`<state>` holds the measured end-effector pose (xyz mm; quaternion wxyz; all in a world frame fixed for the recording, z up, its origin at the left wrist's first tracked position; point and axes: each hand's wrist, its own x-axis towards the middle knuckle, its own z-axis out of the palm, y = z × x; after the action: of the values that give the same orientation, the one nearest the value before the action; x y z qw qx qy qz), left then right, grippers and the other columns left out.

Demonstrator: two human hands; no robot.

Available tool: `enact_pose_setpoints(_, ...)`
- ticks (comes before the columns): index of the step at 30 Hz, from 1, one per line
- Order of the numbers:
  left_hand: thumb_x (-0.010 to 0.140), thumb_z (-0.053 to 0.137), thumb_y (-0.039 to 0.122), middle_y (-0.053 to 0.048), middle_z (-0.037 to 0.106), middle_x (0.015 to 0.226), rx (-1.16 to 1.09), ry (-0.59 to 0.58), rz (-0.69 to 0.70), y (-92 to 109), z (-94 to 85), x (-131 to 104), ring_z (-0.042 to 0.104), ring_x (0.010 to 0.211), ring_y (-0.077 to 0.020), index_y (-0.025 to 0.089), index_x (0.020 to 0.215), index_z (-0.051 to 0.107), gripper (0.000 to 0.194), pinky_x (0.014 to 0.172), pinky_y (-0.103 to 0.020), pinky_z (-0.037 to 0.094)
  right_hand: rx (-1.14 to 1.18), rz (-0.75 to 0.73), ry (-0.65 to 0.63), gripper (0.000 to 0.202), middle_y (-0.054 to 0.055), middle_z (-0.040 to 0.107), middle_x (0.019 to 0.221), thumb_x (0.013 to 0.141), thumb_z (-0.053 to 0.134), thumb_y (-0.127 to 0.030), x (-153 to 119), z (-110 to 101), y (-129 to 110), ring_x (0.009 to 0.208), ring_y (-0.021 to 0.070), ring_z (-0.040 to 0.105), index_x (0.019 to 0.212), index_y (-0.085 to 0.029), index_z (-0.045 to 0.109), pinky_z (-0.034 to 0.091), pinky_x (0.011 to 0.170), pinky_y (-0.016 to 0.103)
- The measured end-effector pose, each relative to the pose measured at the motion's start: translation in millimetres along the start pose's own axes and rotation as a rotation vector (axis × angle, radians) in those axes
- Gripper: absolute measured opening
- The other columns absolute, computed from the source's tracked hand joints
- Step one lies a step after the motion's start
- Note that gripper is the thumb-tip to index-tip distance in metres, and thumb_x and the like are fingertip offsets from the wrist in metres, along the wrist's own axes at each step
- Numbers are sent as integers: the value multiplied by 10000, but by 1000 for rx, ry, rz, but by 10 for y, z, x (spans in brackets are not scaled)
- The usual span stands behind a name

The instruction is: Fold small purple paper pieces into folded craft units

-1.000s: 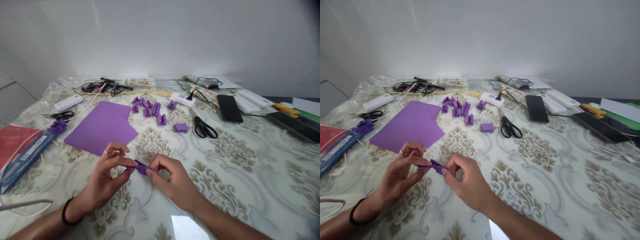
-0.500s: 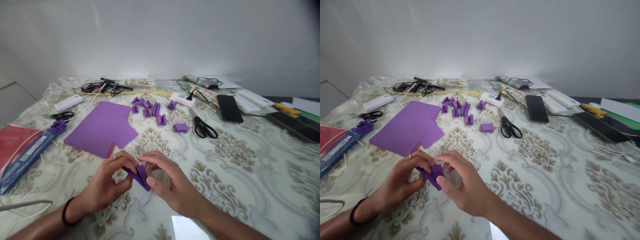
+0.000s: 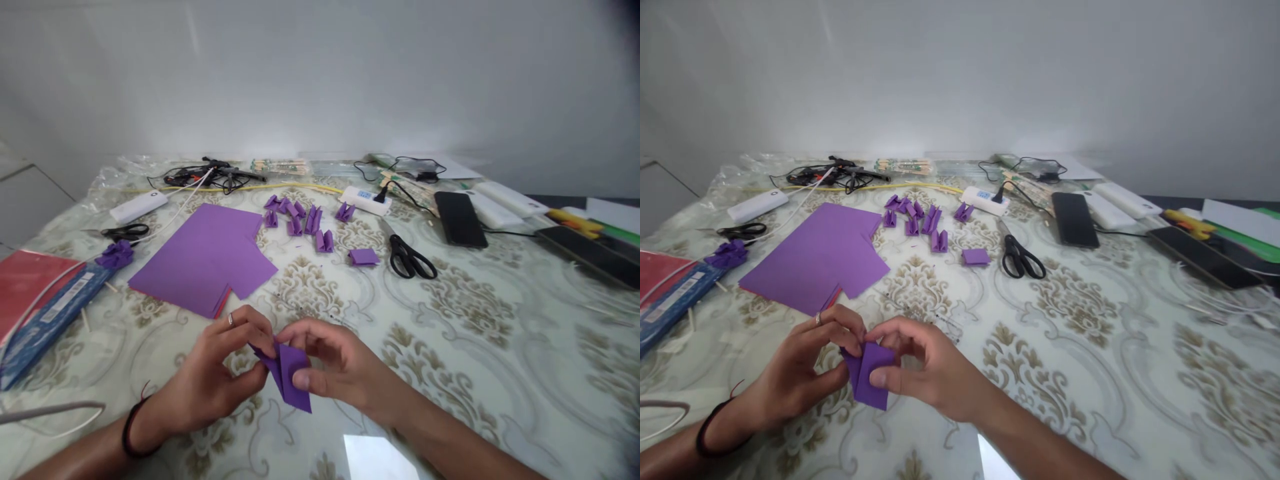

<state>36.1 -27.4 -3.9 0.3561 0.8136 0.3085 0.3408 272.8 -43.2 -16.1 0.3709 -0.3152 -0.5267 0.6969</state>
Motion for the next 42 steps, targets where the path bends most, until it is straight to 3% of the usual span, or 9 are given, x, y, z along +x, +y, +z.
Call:
enact_pose_setpoints(7,884,615,4,-9,699,925,30,70,8,11,17,18,688,860,-180,240,965,647,252,779,-300,553,-4,14,20,322,-8,630,824,826,889,-447,-2,-35,19,761,147,584,894,-195,700,465,718,276)
enact_pose_setpoints(14,943,635,30,-1,692,887,81,168,45,-40,5,9,683,820,-172,262,1011,677,245,775,-311,548,-128,-46,47,182,22,731,947,850,855,-285,-6,-6,11,906,183,671,1000,-223,773,513,896,345)
enact_pose_setpoints(18,929,631,16,-8,660,904,79,154,46,-28,8,1,668,816,-170,261,1007,694,265,751,-303,545,-137,-42,126,110,22,749,902,851,857,-287,14,28,36,883,188,683,903,-221,786,523,853,335)
enact_pose_setpoints(22,891,614,-12,-12,659,985,96,156,53,-1,1,13,675,896,-170,245,977,701,285,832,-311,539,-98,-69,196,148,16,749,855,866,861,-329,23,14,32,843,178,682,833,-216,772,525,808,311)
enact_pose_setpoints(29,914,636,26,-12,678,1019,141,185,60,-5,2,14,697,920,-156,228,989,717,230,938,-336,522,-89,-118,166,205,4,765,944,807,914,-240,17,-1,54,927,181,701,988,-267,819,523,880,306)
enact_pose_setpoints(37,930,641,30,-4,701,889,149,175,110,-14,22,11,701,773,-128,225,1013,731,230,713,-227,573,-119,-185,223,84,5,780,872,842,904,-292,30,-2,78,844,170,702,885,-269,836,520,803,290)
enact_pose_setpoints(42,950,671,78,-28,794,924,64,98,78,22,11,27,764,792,-168,275,1077,773,255,716,-248,616,-67,-165,207,110,11,781,878,842,909,-328,24,-16,93,859,169,704,887,-260,835,529,821,290)
